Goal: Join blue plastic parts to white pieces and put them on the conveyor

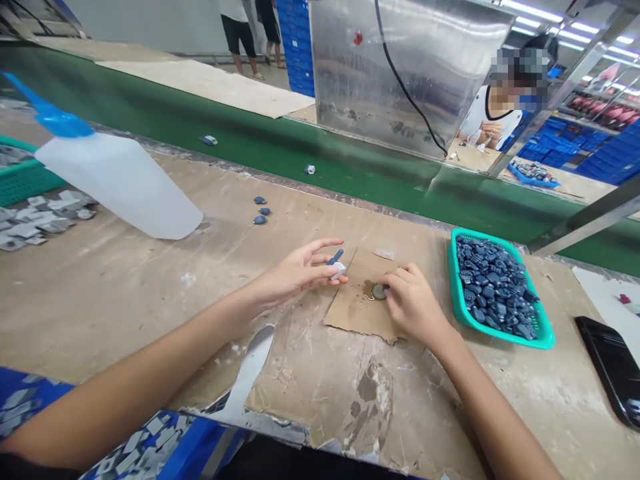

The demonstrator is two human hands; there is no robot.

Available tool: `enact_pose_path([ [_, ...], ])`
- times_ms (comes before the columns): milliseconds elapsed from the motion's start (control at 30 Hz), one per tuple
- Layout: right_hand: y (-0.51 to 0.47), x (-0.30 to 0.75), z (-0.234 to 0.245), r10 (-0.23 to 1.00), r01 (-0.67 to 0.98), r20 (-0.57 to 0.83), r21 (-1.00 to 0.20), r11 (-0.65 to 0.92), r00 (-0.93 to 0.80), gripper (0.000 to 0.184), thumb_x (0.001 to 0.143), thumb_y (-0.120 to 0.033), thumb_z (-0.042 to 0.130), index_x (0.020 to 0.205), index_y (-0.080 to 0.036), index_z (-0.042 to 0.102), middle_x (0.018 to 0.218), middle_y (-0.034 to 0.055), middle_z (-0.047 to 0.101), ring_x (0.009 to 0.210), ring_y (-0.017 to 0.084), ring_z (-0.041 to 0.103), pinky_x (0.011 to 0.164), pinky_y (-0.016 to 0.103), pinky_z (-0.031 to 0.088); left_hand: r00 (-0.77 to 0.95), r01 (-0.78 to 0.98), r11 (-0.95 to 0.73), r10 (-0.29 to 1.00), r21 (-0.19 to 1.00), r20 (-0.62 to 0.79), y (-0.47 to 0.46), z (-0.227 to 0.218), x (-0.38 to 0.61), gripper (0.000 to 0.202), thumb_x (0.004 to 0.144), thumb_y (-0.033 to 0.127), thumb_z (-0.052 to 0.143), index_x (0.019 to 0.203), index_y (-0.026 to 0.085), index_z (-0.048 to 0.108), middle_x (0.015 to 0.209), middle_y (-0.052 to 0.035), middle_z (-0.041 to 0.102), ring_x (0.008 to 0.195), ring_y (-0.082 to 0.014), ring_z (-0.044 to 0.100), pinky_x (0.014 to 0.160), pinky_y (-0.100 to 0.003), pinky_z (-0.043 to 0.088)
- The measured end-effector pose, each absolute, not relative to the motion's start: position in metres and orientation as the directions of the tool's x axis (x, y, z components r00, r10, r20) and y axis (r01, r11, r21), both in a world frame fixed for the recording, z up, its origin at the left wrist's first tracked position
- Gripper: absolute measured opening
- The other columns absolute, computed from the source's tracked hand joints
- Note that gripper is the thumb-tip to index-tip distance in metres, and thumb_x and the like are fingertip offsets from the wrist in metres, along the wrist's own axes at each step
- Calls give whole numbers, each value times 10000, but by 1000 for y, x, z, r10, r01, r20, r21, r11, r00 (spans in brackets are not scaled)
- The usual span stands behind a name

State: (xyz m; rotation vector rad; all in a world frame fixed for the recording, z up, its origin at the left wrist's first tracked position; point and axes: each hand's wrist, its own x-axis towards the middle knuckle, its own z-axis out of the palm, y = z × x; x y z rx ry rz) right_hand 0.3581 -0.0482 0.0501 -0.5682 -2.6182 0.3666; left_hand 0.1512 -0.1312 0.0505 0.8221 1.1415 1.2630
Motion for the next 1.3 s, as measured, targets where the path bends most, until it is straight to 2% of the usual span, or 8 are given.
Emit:
enact_pose_path([
  [200, -48, 357, 41, 415, 348, 313, -250, 904, -854, 169, 794, -85, 426, 870, -162, 556, 779, 82, 565, 819, 240, 472, 688, 350, 441, -83, -291, 179, 974, 940, -212, -131, 47, 151, 221, 726, 88, 572, 946, 103, 557, 920, -69, 600, 828, -123, 617, 840, -307, 444],
  [400, -50, 361, 42, 442, 358, 427, -266, 895, -789, 147, 804, -117, 462, 886, -195, 556, 839, 59, 602, 856, 243, 478, 699, 357, 449, -40, -296, 184, 978, 937, -204, -132, 44, 156, 275, 664, 130, 660, 916, 133, 552, 854, -41, 615, 779, -141, 626, 810, -318, 467],
  [500, -50, 362, 43, 523, 390, 447, -358, 848, -726, 108, 813, -170, 493, 872, -208, 575, 864, 59, 609, 837, 231, 516, 700, 360, 459, -21, -294, 170, 983, 941, -184, -134, 44, 159, 275, 644, 151, 688, 897, 125, 582, 861, -49, 630, 815, -150, 619, 839, -321, 452],
  [567, -50, 363, 46, 632, 388, 470, -518, 763, -616, 91, 805, -215, 538, 890, -215, 570, 901, 58, 617, 820, 221, 550, 708, 364, 467, 7, -296, 169, 985, 940, -175, -135, 45, 162, 242, 641, 156, 694, 861, 119, 599, 852, -49, 637, 834, -154, 615, 845, -308, 446],
  [667, -54, 361, 52, 767, 129, 391, -846, 517, -509, 218, 771, -243, 620, 948, -223, 493, 931, 53, 644, 825, 212, 599, 740, 368, 488, 78, -311, 182, 983, 933, -166, -139, 48, 167, 225, 648, 156, 693, 853, 116, 608, 832, -46, 645, 799, -143, 619, 798, -281, 460],
  [733, -60, 359, 56, 793, -59, 296, -948, 314, -532, 314, 756, -233, 656, 979, -233, 435, 938, 50, 658, 842, 212, 618, 767, 374, 498, 127, -332, 195, 979, 923, -161, -141, 50, 171, 233, 657, 161, 690, 872, 120, 608, 827, -45, 652, 772, -130, 622, 771, -263, 466],
  [1000, -84, 348, 61, 823, -160, 188, -980, 119, -536, 424, 726, -181, 699, 976, -248, 362, 896, 26, 679, 871, 198, 631, 773, 325, 535, 124, -373, 230, 972, 899, -198, -145, 55, 178, 251, 650, 152, 700, 858, 114, 565, 793, -59, 667, 760, -132, 631, 735, -258, 476],
  [1300, -102, 338, 57, 853, -117, 244, -970, 214, -461, 373, 740, -215, 680, 947, -238, 371, 881, 34, 674, 903, 204, 621, 775, 313, 547, -48, -461, 141, 982, 876, -184, -150, 52, 188, 260, 601, 185, 735, 729, 113, 520, 731, -40, 647, 667, -122, 615, 674, -273, 497],
])
